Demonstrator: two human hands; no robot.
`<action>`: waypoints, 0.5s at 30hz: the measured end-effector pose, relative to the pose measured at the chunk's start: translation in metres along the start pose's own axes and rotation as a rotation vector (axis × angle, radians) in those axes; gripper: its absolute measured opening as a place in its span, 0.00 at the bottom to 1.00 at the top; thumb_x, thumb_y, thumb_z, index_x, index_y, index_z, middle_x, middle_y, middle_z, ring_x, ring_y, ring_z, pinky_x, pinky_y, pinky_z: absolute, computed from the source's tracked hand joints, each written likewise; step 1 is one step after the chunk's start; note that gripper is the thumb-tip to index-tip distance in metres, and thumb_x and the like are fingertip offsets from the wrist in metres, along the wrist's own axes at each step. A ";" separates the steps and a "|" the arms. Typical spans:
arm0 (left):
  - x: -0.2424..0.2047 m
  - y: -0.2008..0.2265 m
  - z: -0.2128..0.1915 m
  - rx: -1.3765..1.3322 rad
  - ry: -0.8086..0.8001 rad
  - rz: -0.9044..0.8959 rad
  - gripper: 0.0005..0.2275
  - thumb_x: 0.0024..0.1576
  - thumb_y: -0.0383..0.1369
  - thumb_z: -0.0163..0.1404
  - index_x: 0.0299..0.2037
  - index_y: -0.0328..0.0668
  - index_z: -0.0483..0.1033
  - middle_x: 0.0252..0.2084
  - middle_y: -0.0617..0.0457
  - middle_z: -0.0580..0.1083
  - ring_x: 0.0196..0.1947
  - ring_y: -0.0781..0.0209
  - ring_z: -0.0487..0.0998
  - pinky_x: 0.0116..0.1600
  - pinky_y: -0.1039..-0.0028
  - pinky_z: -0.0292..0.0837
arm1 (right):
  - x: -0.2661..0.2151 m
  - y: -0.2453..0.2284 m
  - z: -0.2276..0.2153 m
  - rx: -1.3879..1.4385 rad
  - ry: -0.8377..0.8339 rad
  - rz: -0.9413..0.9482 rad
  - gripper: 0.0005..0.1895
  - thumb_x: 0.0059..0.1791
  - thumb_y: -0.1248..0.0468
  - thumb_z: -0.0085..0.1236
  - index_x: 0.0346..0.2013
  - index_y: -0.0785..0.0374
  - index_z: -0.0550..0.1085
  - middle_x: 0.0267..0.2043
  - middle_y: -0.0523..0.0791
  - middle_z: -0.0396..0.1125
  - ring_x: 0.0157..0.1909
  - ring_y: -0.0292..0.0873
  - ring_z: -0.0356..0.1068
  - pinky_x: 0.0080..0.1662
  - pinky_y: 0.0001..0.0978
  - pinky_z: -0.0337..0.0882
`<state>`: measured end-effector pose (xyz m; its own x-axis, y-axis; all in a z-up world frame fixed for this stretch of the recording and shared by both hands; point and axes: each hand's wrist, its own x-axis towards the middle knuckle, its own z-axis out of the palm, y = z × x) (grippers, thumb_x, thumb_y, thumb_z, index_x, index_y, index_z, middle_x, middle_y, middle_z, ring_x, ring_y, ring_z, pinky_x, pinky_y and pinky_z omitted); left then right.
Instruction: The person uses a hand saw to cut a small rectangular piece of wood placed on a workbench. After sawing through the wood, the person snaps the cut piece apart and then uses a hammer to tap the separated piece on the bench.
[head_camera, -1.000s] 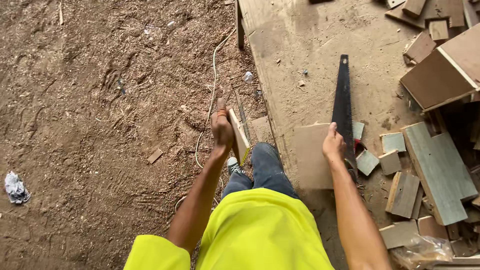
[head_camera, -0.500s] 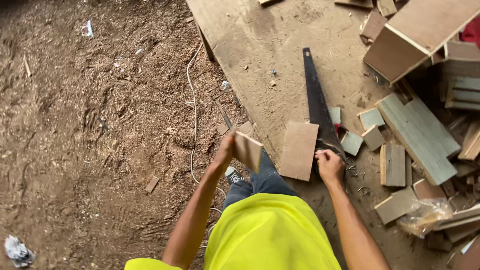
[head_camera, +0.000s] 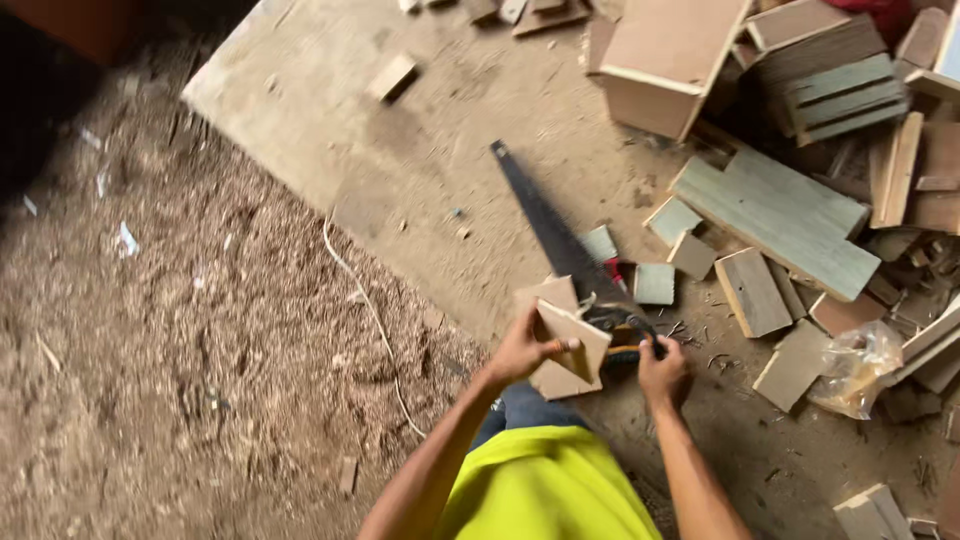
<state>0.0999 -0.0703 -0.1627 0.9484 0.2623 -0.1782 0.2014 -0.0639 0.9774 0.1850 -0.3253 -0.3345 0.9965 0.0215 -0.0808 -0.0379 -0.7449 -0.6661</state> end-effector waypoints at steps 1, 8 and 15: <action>0.016 -0.002 0.006 -0.015 -0.038 -0.011 0.36 0.49 0.37 0.68 0.66 0.33 0.61 0.58 0.45 0.71 0.60 0.58 0.69 0.66 0.66 0.65 | 0.003 -0.008 0.010 0.054 0.014 0.032 0.15 0.47 0.58 0.66 0.44 0.63 0.80 0.41 0.53 0.75 0.43 0.54 0.76 0.46 0.44 0.73; 0.061 -0.014 0.034 -0.196 -0.204 -0.211 0.35 0.50 0.30 0.66 0.63 0.34 0.56 0.54 0.52 0.72 0.56 0.63 0.72 0.61 0.71 0.70 | 0.002 -0.051 0.011 0.230 -0.047 -0.083 0.10 0.46 0.64 0.61 0.40 0.61 0.80 0.39 0.50 0.76 0.45 0.53 0.76 0.49 0.44 0.72; 0.092 -0.025 0.016 -0.179 -0.345 -0.187 0.20 0.55 0.29 0.63 0.54 0.32 0.69 0.48 0.52 0.76 0.50 0.67 0.75 0.56 0.75 0.74 | 0.020 -0.063 -0.022 -0.073 0.072 -0.114 0.18 0.40 0.62 0.64 0.43 0.63 0.76 0.42 0.53 0.71 0.47 0.60 0.68 0.49 0.52 0.67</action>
<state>0.1862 -0.0605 -0.2050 0.9319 -0.0862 -0.3522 0.3610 0.1300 0.9234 0.2091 -0.2928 -0.2781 0.9969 0.0633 0.0475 0.0792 -0.7870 -0.6119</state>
